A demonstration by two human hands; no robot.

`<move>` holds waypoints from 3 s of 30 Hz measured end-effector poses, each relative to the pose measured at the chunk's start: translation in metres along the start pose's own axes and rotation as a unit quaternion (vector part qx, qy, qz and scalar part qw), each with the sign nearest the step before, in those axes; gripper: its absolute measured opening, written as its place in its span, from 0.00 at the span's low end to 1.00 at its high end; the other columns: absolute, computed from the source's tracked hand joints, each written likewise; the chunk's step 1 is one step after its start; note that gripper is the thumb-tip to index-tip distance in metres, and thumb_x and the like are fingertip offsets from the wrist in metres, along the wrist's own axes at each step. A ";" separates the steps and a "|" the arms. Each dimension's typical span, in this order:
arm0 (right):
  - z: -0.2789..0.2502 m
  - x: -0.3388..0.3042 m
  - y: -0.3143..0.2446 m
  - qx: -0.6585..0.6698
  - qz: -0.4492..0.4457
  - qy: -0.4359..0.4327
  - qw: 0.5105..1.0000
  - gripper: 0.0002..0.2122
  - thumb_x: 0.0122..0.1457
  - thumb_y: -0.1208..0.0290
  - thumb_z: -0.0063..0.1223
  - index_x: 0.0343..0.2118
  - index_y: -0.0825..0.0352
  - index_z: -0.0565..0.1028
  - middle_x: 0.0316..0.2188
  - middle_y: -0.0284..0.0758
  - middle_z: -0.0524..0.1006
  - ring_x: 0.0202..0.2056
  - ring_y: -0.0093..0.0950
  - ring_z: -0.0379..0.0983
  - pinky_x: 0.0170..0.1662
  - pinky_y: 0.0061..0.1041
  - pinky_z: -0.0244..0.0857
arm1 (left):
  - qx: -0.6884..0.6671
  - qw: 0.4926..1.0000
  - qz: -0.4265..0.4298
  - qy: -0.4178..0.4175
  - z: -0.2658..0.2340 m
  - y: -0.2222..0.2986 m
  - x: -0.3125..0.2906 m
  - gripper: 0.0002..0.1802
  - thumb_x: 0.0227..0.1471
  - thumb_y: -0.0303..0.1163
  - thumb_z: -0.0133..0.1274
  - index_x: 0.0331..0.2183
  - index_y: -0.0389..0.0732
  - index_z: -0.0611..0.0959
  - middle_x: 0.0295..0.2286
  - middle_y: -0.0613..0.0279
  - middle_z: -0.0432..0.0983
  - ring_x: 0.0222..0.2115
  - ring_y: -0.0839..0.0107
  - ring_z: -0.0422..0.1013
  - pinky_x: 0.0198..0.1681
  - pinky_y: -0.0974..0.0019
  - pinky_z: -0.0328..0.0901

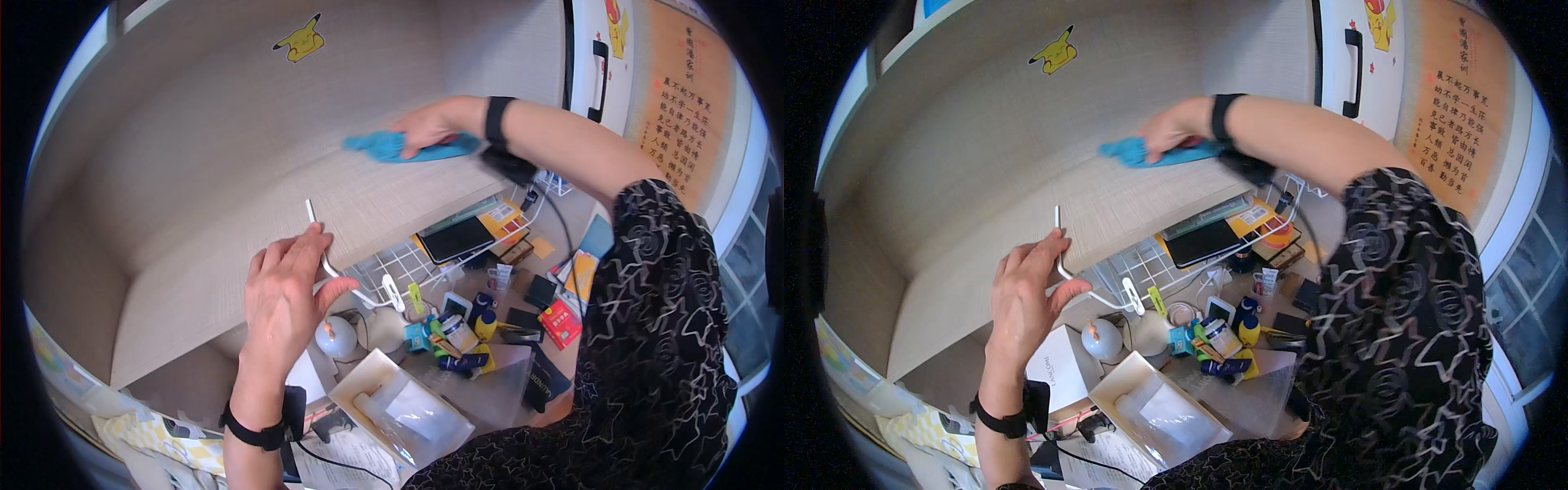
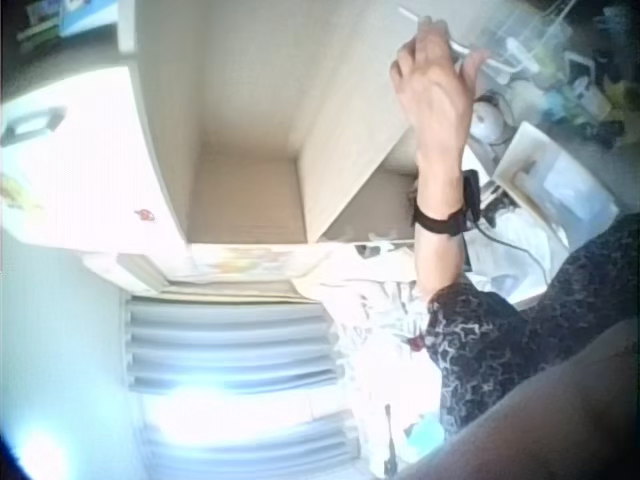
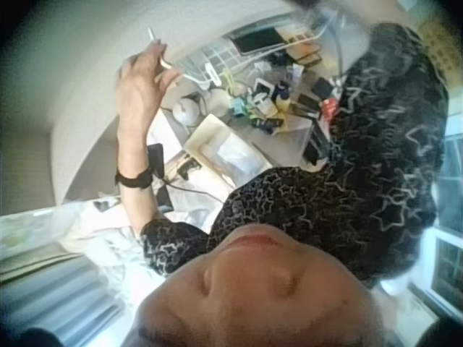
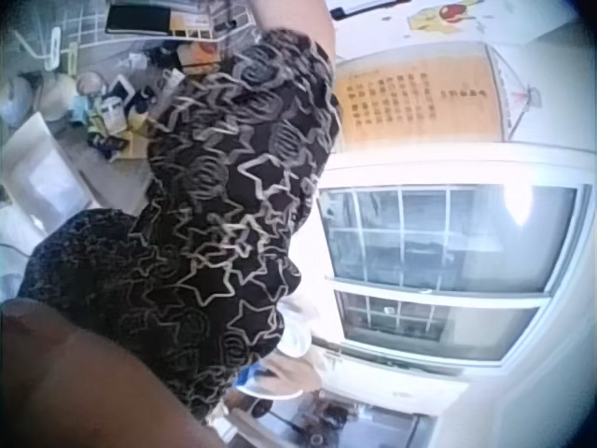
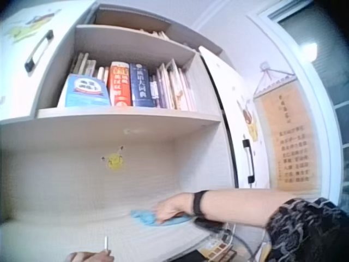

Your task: Cleaning a shelf and organizing books and papers on a desk.

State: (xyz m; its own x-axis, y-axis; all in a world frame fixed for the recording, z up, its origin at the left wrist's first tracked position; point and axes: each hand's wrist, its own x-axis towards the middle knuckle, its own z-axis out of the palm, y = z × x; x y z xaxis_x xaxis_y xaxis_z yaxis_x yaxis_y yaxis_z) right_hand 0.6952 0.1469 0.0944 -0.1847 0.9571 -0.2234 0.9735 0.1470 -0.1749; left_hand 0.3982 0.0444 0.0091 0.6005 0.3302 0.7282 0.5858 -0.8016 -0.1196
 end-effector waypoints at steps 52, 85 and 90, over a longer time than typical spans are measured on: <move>0.033 0.163 -0.464 -0.075 -0.139 -0.084 0.984 0.15 0.55 0.61 0.46 0.36 0.70 0.69 0.29 0.43 0.69 0.28 0.38 0.66 0.30 0.41 0.60 | 0.044 0.999 -0.026 -0.008 -0.086 -0.030 -0.202 0.25 0.41 0.39 0.54 0.44 0.43 0.73 0.47 0.57 0.65 0.48 0.62 0.61 0.53 0.48 0.50; -0.077 0.200 -0.329 0.122 0.192 0.551 0.803 0.26 0.51 0.57 0.43 0.53 0.61 0.61 0.57 0.44 0.53 0.55 0.51 0.49 0.53 0.55 0.43 | 0.323 0.869 -0.235 0.291 -0.186 -0.239 -0.220 0.36 0.43 0.21 0.48 0.53 0.27 0.53 0.49 0.38 0.55 0.53 0.43 0.49 0.55 0.52 0.46; -0.065 0.263 -0.484 -0.076 -0.079 0.622 0.775 0.17 0.53 0.62 0.40 0.44 0.60 0.71 0.48 0.41 0.65 0.52 0.48 0.56 0.48 0.60 0.48 | 0.292 0.879 -0.234 0.296 -0.176 -0.234 -0.205 0.35 0.44 0.20 0.47 0.53 0.27 0.54 0.49 0.39 0.55 0.53 0.43 0.49 0.55 0.51 0.46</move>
State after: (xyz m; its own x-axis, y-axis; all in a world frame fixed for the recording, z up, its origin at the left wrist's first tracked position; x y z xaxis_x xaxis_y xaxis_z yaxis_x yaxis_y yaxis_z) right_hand 0.1838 0.3438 0.1828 -0.1224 0.4099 0.9039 0.9742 0.2234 0.0306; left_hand 0.0421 0.0765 0.0064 -0.0673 0.0990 0.9928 0.9766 -0.1970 0.0859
